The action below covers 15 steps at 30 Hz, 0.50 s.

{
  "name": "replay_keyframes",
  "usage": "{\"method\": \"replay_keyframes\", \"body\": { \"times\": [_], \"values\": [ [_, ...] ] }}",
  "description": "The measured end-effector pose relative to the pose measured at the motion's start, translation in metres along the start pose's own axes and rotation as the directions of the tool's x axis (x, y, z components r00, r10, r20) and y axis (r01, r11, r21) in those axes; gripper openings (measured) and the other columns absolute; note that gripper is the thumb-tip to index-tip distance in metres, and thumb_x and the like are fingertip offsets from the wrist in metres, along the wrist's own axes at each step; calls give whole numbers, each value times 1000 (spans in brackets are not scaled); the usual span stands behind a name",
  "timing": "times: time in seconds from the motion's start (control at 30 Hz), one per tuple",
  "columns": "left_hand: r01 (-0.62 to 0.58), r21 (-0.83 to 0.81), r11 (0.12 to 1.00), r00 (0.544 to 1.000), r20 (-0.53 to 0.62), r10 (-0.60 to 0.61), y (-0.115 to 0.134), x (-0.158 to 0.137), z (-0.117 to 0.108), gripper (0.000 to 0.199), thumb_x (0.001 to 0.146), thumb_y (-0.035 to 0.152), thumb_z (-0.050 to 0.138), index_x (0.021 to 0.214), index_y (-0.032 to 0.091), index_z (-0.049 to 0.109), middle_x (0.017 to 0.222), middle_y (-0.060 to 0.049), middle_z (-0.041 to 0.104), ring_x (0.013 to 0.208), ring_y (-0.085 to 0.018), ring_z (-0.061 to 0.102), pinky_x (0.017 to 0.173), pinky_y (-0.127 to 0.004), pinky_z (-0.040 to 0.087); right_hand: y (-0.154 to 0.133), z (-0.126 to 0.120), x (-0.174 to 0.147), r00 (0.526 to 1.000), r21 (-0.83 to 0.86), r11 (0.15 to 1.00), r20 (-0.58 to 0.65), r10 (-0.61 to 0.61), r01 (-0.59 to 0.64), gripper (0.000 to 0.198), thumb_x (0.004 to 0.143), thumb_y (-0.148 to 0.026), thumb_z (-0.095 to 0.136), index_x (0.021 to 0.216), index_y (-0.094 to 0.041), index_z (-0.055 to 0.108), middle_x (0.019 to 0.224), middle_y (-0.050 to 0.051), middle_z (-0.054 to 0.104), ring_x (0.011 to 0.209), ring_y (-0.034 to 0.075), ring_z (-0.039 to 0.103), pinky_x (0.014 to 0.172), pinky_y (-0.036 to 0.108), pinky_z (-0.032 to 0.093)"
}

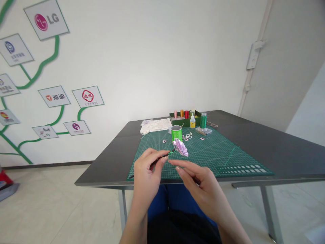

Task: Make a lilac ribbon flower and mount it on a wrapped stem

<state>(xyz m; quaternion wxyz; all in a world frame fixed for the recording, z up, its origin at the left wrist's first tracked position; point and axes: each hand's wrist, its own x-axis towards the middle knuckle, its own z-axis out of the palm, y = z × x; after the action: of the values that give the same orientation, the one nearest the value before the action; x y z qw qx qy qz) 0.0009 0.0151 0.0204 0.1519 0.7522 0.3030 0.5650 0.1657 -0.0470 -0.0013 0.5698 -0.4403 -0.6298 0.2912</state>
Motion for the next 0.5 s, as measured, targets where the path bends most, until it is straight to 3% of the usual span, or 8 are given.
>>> {"method": "replay_keyframes", "body": {
  "times": [0.1, 0.23, 0.37, 0.5],
  "values": [
    [-36, 37, 999, 999, 6, 35, 2, 0, 2, 22, 97, 9, 70, 100, 22, 87, 80, -1, 72, 67, -13, 64, 61, -22, 47, -10, -7, -7, 999, -111, 993, 16, -43, 45, 35, 105, -33, 57, 113, -19, 88, 72, 4, 75, 56, 13, 55, 48, 23, 36],
    [-71, 58, 996, 997, 33, 69, 5, 0, 4, 18, 95, 7, 71, 93, 20, 84, 81, -2, 75, 68, -14, 67, 64, -23, 52, -28, -21, -13, 985, -144, 983, 139, -97, 117, 31, 107, -33, 59, 114, -27, 89, 83, 4, 85, 60, 15, 64, 49, 23, 40],
    [-113, 59, 992, 991, 83, 108, 6, -1, 3, 16, 94, 5, 72, 91, 19, 82, 83, -3, 78, 73, -16, 71, 69, -24, 54, -51, -42, -3, 949, -117, 958, 211, -234, 262, 29, 107, -35, 62, 111, -28, 90, 68, 2, 78, 47, 12, 52, 42, 24, 33],
    [-151, 60, 987, 981, 134, 142, 7, -2, 3, 18, 97, 5, 70, 93, 19, 81, 86, -4, 77, 75, -16, 72, 69, -24, 54, -68, -62, 29, 909, -113, 923, 253, -332, 368, 26, 104, -30, 65, 109, -27, 91, 56, -2, 63, 44, 9, 35, 41, 25, 24]
  ]
}}
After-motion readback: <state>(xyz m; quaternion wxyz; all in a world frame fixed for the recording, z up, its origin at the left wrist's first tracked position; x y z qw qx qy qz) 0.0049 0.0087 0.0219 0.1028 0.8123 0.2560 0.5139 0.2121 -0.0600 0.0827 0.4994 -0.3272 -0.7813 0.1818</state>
